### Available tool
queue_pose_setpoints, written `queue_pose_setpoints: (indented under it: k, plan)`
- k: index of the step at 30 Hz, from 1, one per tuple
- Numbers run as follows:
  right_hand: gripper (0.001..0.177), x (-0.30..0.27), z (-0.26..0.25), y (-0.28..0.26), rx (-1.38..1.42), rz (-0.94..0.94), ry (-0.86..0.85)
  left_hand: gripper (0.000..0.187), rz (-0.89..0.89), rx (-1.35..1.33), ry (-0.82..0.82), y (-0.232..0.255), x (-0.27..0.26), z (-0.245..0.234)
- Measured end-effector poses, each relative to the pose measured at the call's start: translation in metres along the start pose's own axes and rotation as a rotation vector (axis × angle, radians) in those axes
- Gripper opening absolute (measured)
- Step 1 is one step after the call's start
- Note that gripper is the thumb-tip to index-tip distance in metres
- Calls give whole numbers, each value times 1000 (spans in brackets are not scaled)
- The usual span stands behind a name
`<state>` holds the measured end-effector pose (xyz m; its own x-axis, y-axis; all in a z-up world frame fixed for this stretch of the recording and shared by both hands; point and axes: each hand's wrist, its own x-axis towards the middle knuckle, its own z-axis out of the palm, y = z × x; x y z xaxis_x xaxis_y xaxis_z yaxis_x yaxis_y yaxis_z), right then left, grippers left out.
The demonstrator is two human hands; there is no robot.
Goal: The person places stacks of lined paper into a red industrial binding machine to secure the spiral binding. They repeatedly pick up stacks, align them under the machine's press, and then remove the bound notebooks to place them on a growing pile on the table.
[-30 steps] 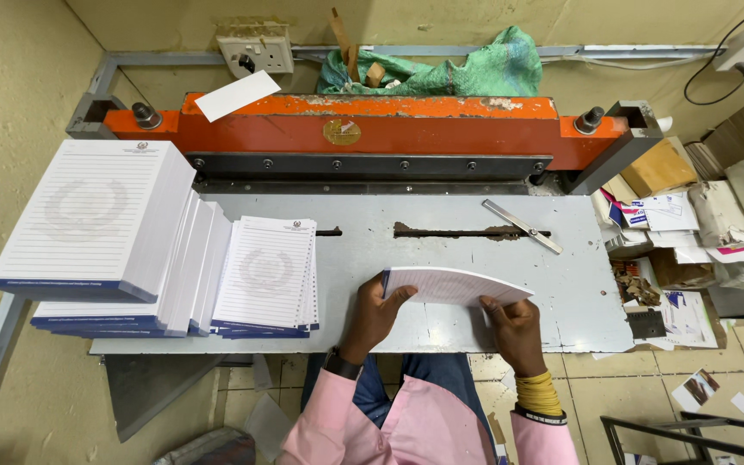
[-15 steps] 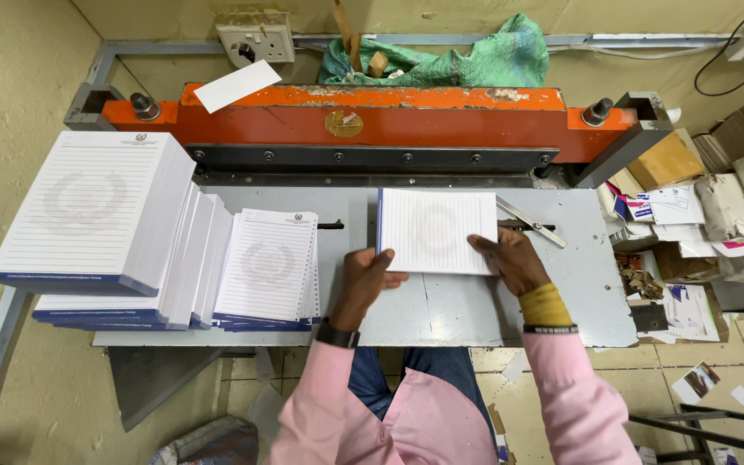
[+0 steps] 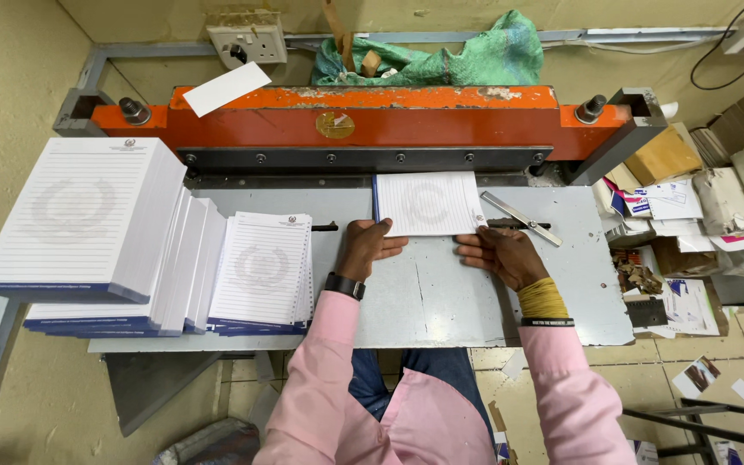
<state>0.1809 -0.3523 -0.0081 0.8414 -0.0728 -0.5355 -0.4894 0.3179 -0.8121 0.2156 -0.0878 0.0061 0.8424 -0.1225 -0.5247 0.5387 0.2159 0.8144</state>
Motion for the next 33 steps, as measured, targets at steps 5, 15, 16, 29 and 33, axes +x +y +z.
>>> queue_pose_setpoints:
  k: [5,15,16,29,33]
  plan:
    - [15,33,-5,8,-34,-13,-2,55,12,8,16,9,12,-4]
    - [21,42,-5,7,-55,-19,-14,48,-26,32,11,21,14,-4]
    - [21,41,-6,8,-51,-16,-9,47,-32,29,12,19,15,-3]
    - [18,33,-5,4,-14,-28,27,50,-30,49,7,12,21,4]
    - [16,36,-6,4,-4,-23,21,50,-39,58,10,17,16,5]
